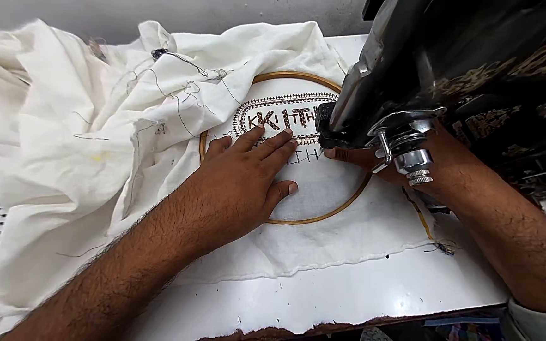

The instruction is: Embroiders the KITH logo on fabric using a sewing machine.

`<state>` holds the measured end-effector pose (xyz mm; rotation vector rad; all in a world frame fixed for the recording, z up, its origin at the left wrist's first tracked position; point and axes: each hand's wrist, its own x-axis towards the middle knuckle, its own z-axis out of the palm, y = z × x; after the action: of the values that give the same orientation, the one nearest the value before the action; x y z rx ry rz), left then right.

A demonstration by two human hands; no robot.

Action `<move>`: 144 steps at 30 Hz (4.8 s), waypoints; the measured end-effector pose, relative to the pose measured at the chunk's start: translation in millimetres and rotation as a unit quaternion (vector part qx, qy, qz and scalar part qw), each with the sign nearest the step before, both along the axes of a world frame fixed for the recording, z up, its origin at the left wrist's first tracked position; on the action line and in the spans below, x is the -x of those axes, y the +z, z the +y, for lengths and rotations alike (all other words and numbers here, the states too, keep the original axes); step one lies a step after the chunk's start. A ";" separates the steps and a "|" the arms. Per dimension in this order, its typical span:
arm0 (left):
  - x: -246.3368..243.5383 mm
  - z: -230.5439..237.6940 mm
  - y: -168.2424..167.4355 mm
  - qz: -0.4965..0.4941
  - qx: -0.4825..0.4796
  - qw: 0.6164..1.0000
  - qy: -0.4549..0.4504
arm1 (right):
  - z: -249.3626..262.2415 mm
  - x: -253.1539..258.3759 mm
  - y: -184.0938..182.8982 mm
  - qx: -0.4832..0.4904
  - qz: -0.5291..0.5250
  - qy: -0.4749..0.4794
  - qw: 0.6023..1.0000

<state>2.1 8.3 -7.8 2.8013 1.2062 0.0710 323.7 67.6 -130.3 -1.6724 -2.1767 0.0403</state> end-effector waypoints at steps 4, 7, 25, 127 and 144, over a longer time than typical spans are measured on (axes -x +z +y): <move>-0.7 -2.7 0.7 0.001 -0.002 1.000 -0.001 | -2.3 -5.9 -4.5 0.017 0.007 0.009 1.000; -1.4 -5.2 2.4 0.008 0.003 1.000 -0.002 | -3.2 -11.1 -19.1 -0.102 0.007 0.042 0.994; -1.8 -14.0 6.6 0.017 0.012 1.000 -0.007 | -74.6 57.0 140.6 0.084 -0.052 -0.019 0.995; -1.9 -9.1 4.4 0.016 0.003 1.000 -0.006 | -67.6 52.7 132.7 0.057 -0.052 0.002 0.997; -2.6 -13.5 7.3 0.023 0.013 1.000 -0.010 | -72.6 53.8 137.8 0.079 -0.068 -0.002 0.995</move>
<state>4.7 -5.2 -0.5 2.8061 1.1790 -0.0104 270.0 -5.0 7.6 -1.8132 -2.3250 0.1035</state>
